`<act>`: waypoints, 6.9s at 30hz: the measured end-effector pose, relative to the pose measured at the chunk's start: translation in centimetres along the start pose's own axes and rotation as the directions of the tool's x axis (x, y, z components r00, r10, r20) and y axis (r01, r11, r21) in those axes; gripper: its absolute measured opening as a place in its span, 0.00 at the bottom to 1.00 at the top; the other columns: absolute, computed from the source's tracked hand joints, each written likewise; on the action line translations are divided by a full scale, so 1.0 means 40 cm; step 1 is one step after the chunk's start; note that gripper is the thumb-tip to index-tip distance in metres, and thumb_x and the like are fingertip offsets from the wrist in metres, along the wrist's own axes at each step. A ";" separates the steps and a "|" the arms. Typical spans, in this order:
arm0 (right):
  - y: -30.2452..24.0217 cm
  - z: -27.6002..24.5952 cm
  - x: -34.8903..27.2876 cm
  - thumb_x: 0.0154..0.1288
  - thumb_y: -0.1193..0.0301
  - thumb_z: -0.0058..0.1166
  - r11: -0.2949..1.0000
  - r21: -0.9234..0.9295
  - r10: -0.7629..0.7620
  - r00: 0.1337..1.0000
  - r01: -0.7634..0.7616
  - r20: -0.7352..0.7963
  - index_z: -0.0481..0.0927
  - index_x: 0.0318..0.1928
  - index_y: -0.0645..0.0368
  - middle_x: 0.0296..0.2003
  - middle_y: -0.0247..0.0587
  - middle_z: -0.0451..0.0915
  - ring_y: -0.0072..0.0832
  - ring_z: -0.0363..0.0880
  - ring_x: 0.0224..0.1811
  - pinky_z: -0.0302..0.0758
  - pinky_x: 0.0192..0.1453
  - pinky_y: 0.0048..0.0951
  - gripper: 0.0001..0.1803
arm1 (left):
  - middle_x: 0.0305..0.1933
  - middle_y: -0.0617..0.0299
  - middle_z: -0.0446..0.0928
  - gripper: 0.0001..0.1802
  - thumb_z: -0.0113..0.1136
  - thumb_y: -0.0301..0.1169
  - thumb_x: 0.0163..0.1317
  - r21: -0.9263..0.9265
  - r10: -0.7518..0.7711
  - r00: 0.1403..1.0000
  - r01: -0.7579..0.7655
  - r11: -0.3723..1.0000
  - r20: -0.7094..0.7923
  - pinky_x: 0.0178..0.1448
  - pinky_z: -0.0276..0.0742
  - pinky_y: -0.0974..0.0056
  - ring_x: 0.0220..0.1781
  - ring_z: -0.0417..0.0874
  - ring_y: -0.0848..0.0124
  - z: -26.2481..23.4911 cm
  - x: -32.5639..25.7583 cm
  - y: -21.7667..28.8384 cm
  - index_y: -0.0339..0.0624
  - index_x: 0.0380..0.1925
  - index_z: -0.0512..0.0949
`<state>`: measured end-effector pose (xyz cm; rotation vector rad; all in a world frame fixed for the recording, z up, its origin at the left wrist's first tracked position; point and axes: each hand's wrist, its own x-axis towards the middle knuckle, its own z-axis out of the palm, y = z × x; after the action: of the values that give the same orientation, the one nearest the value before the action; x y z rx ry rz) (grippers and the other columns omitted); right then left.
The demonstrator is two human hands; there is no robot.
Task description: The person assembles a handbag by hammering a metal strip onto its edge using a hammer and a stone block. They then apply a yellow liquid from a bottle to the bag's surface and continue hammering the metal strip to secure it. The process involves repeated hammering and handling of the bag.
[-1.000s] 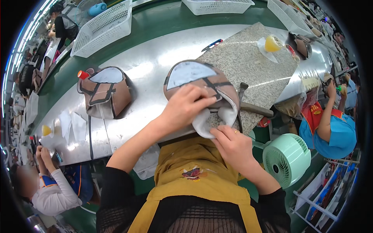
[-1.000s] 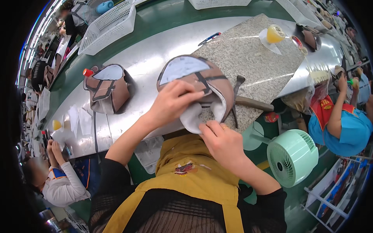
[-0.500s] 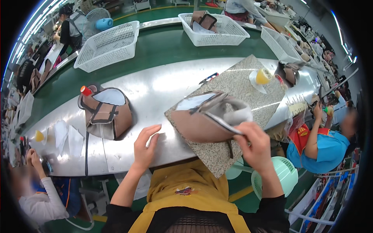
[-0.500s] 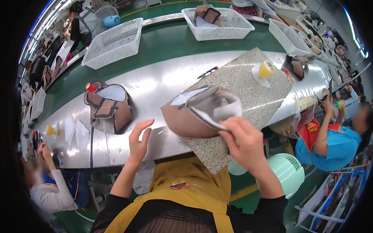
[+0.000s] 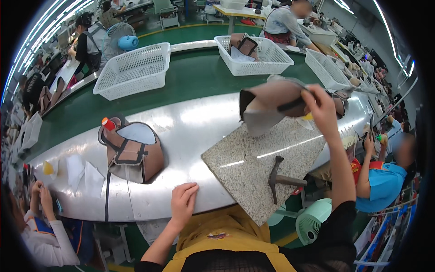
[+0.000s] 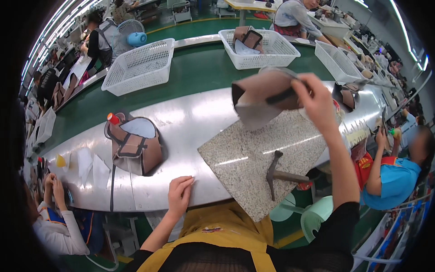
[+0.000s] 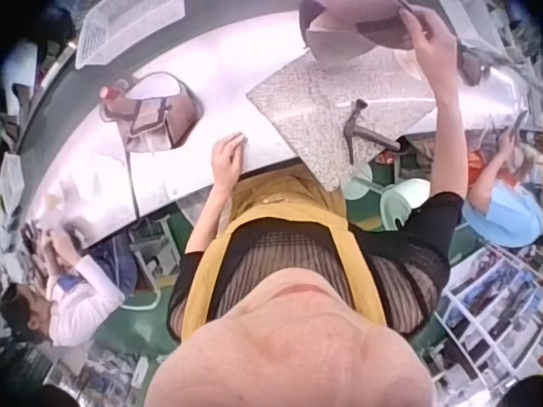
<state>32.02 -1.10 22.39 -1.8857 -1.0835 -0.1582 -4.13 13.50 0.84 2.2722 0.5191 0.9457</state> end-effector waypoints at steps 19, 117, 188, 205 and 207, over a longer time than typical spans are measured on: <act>0.149 0.198 0.058 0.64 0.65 0.56 0.987 -0.148 0.003 0.899 0.069 0.437 0.74 0.56 0.52 0.59 0.47 0.70 0.37 0.80 0.45 0.77 0.51 0.35 0.20 | 0.40 0.61 0.80 0.11 0.62 0.21 0.54 0.058 0.020 1.000 -0.021 0.998 0.013 0.54 0.70 0.58 0.48 0.79 0.60 0.004 -0.002 0.002 0.43 0.38 0.81; 0.067 0.053 -0.358 0.53 0.63 0.68 0.984 -0.164 0.108 0.975 -0.077 0.192 0.66 0.61 0.53 0.52 0.46 0.71 0.43 0.74 0.53 0.73 0.56 0.38 0.36 | 0.69 0.51 0.63 0.29 0.63 0.55 0.54 -0.001 0.431 0.465 -0.679 0.734 0.773 0.74 0.55 0.50 0.73 0.59 0.55 0.263 0.446 0.115 0.49 0.50 0.81; 0.123 0.144 -0.228 0.55 0.56 0.62 0.818 -0.575 0.217 0.910 0.029 0.353 0.71 0.60 0.45 0.48 0.43 0.73 0.42 0.77 0.51 0.75 0.52 0.40 0.31 | 0.51 0.58 0.74 0.28 0.67 0.56 0.47 0.019 0.470 0.706 -0.564 0.826 0.530 0.66 0.68 0.55 0.67 0.66 0.58 0.282 0.395 0.072 0.44 0.37 0.83; 0.114 0.135 -0.273 0.55 0.56 0.61 0.924 -0.383 0.173 0.886 0.006 0.430 0.70 0.62 0.48 0.47 0.45 0.72 0.42 0.77 0.48 0.74 0.52 0.38 0.33 | 0.50 0.59 0.74 0.28 0.67 0.56 0.47 0.059 0.469 0.702 -0.585 0.809 0.536 0.65 0.69 0.56 0.67 0.67 0.59 0.287 0.392 0.073 0.44 0.38 0.83; 0.072 0.104 -0.299 0.55 0.59 0.61 0.923 -0.378 0.267 0.825 -0.071 0.498 0.70 0.62 0.49 0.47 0.44 0.72 0.42 0.76 0.49 0.73 0.54 0.37 0.33 | 0.50 0.59 0.74 0.28 0.67 0.56 0.46 0.054 0.465 0.707 -0.577 0.815 0.532 0.65 0.69 0.56 0.67 0.67 0.59 0.286 0.390 0.071 0.44 0.38 0.83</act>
<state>25.63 -5.82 12.12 -2.4228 -1.3085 0.3404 15.03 15.67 4.09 2.8047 -0.3005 0.5030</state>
